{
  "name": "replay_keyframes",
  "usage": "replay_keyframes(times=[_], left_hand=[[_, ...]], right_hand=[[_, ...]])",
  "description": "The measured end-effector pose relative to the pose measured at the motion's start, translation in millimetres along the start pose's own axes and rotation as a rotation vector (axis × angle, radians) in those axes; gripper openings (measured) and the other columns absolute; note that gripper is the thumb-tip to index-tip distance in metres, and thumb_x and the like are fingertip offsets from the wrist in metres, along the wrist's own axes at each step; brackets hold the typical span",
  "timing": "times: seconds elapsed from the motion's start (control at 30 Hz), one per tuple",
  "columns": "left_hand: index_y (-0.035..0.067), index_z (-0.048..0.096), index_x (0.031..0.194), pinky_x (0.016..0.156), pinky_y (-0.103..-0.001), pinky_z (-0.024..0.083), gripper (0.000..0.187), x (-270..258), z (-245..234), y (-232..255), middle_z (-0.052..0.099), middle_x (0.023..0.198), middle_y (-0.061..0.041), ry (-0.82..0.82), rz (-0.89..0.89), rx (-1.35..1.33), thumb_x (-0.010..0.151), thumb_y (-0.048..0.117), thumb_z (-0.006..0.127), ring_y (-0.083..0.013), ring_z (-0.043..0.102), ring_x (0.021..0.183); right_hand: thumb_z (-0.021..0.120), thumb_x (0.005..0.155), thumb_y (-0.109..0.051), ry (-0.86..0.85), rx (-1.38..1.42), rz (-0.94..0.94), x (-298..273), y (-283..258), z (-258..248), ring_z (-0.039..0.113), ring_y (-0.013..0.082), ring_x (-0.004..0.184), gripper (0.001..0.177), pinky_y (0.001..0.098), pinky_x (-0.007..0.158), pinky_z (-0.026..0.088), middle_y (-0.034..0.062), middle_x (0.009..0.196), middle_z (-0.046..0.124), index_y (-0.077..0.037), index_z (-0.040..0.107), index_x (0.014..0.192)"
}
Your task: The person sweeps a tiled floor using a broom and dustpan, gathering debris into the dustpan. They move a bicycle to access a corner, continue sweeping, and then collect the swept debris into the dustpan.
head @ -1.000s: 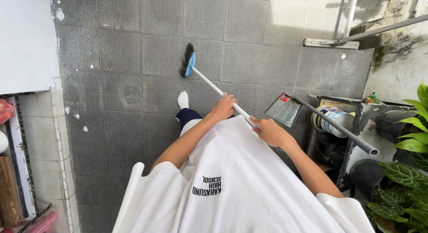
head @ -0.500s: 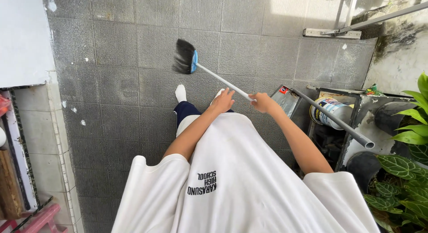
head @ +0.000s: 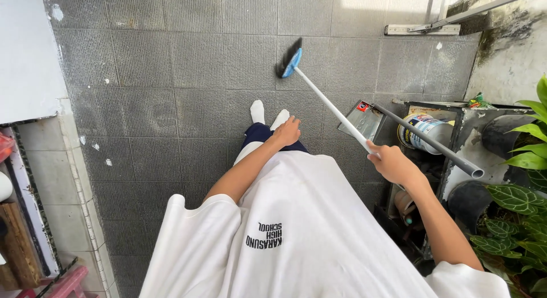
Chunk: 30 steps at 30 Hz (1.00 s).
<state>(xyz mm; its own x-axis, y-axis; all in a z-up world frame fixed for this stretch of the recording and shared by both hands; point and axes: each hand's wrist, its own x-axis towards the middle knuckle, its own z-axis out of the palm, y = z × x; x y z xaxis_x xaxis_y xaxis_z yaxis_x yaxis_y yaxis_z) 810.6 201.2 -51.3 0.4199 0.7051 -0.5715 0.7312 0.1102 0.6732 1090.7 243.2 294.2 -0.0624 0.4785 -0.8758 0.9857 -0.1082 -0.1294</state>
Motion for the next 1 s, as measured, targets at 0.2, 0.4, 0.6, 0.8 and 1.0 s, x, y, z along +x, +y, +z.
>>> replay_keyframes(times=[0.2, 0.4, 0.6, 0.8, 1.0], left_hand=[[-0.004, 0.014, 0.163, 0.101, -0.057, 0.054, 0.071, -56.4, -93.0, 50.6, 0.018, 0.161, -0.040, 0.103, -0.075, -0.228, 0.104, 0.010, 0.050, -0.0560, 0.041, 0.141], [0.000, 0.028, 0.161, 0.104, -0.053, 0.055, 0.065, -60.9, -141.1, 16.5, 0.022, 0.162, -0.036, 0.219, -0.177, -0.173, 0.104, 0.019, 0.054, -0.0504, 0.043, 0.143], [-0.001, 0.033, 0.158, 0.113, -0.055, 0.047, 0.060, -50.9, -145.9, -39.0, 0.022, 0.163, -0.033, 0.244, -0.265, -0.189, 0.103, 0.014, 0.051, -0.0466, 0.036, 0.148], [-0.001, 0.039, 0.154, 0.110, -0.054, 0.050, 0.056, -53.2, -138.9, -61.3, 0.029, 0.160, -0.033, 0.090, -0.281, -0.164, 0.101, 0.016, 0.049, -0.0462, 0.042, 0.145], [-0.002, 0.046, 0.146, 0.096, -0.055, 0.057, 0.052, -4.2, -70.7, -100.3, 0.039, 0.152, -0.033, -0.047, -0.184, -0.160, 0.099, 0.019, 0.051, -0.0490, 0.054, 0.134]], right_hand=[[0.050, 0.106, -0.021, 0.002, 0.105, -0.188, 52.3, -52.3, 34.9, 0.065, 0.0176, 0.050, 0.050, 0.0268, 0.045, 0.051, 0.0218, 0.085, 0.078, -0.019, 0.049, 0.156], [0.055, 0.106, -0.018, 0.086, 0.178, -0.340, 206.9, -151.0, 80.4, 0.074, 0.0365, 0.100, 0.048, 0.0407, 0.072, 0.065, 0.0242, 0.130, 0.068, -0.013, 0.052, 0.154], [0.060, 0.102, -0.022, 0.167, 0.158, -0.194, 307.2, -147.8, 109.0, 0.071, 0.0350, 0.109, 0.048, 0.0448, 0.082, 0.065, 0.0213, 0.135, 0.065, -0.020, 0.055, 0.150], [0.052, 0.105, -0.018, 0.119, 0.208, 0.018, 172.0, -111.7, 60.1, 0.065, 0.0459, 0.118, 0.048, 0.0559, 0.088, 0.062, 0.0334, 0.133, 0.063, -0.009, 0.053, 0.151], [0.052, 0.104, -0.017, 0.126, 0.154, 0.154, 71.7, -86.4, 46.0, 0.067, 0.0466, 0.115, 0.048, 0.0548, 0.084, 0.063, 0.0345, 0.129, 0.066, -0.007, 0.055, 0.150]])
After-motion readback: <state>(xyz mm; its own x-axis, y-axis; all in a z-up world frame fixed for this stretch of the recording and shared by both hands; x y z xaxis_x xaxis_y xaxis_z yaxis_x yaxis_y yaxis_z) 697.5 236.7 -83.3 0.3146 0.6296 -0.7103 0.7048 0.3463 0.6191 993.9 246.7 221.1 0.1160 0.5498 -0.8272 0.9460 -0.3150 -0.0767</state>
